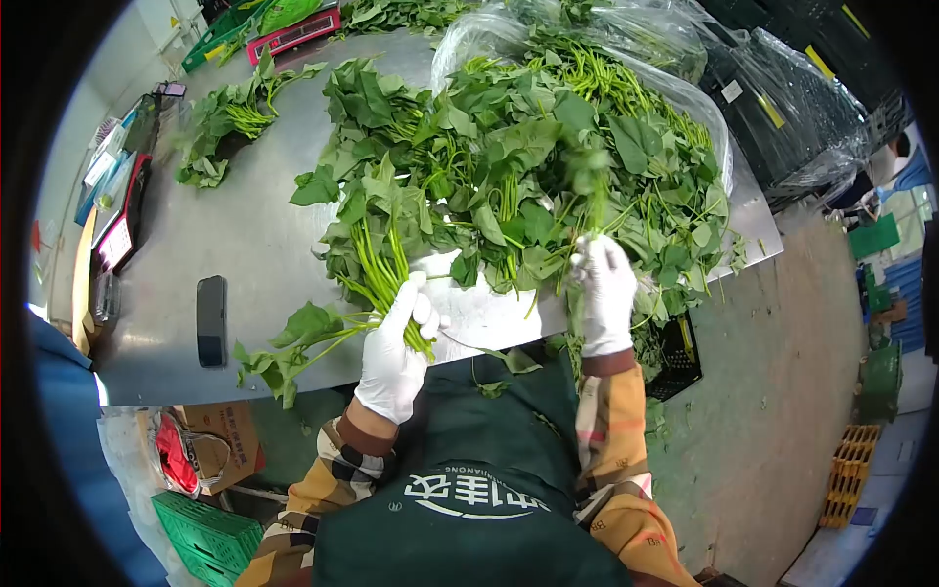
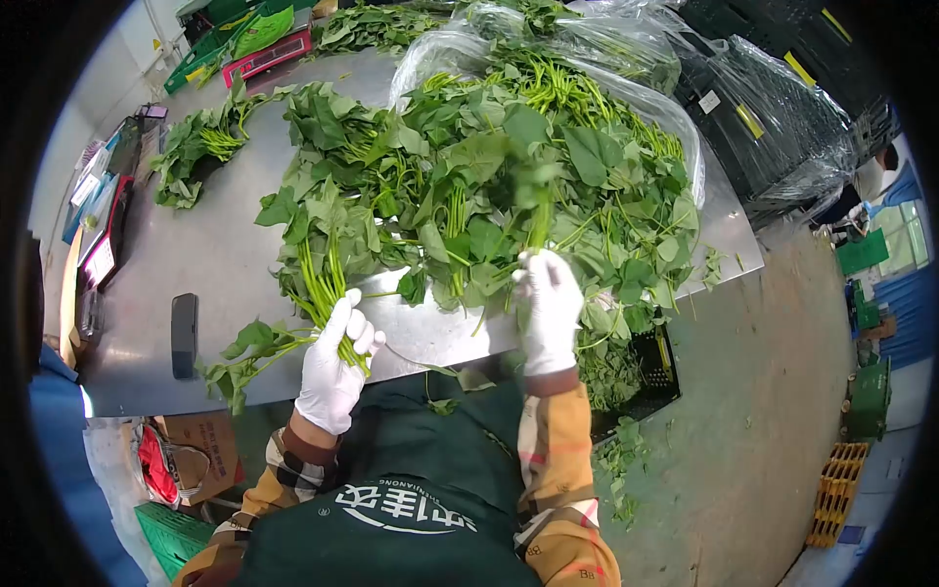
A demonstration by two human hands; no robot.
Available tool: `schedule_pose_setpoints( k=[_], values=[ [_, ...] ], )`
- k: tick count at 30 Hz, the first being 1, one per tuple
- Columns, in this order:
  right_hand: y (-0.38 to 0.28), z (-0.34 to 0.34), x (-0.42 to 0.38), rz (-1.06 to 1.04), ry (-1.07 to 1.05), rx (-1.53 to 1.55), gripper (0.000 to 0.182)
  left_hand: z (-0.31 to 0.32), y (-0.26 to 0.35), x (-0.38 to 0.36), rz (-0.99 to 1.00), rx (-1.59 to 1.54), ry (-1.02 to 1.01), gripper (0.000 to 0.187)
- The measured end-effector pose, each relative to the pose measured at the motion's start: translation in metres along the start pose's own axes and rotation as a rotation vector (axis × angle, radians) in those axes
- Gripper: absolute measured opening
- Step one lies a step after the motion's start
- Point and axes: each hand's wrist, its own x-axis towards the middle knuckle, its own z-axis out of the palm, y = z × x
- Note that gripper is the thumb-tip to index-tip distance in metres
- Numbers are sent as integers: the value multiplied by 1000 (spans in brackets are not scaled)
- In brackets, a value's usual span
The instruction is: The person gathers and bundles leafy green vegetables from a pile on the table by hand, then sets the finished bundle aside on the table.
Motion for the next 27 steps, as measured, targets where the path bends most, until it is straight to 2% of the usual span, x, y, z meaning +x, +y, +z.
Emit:
schedule_pose_setpoints(
  k=[2, 3, 4, 6, 8, 10, 13, 16, 17, 20, 24, 25, 26, 27],
  values=[
    [-21, -1, -12, 36, 21, 66, 19, 5, -2, 2, -12, 7, -9, 20],
    [-25, -4, -16, 0, -44, 20, 17, 1, -7, 4, -11, 1, -47, 19],
    [-30, 1, -22, -32, -30, -115, 17, 6, -8, 3, -34, 12, -45, 18],
    [-36, 14, -43, -45, -152, -223, 17, 20, -11, -1, -77, 39, -38, 16],
    [-21, 30, -66, -83, -228, -382, 21, 23, -19, 0, 6, 118, -49, 16],
    [-13, 45, -85, -224, -347, -696, 20, 19, -21, 1, 67, 226, -78, 15],
    [-21, 67, -99, -174, -355, -599, 20, 10, -19, -1, 138, 211, -28, 15],
    [-13, 60, -94, 58, -505, -605, 20, -3, -20, 0, 141, 287, -19, 17],
    [-8, 56, -92, 18, -521, -596, 20, -5, -22, -1, 134, 287, -19, 18],
    [-9, 52, -92, 257, -479, -220, 18, 7, -17, -4, 55, 208, -53, 21],
    [-3, 52, -98, 98, -238, -32, 14, 14, -16, -5, -26, 80, -156, 26],
    [-4, 53, -96, -90, -194, -257, 12, 15, -18, -5, -11, 80, -142, 26],
    [-10, 52, -98, 121, -34, 6, 18, 15, -19, -6, 3, 80, -128, 27],
    [-17, 46, -87, 97, 58, 196, 20, 16, -11, -7, -52, 55, -160, 26]
  ],
)
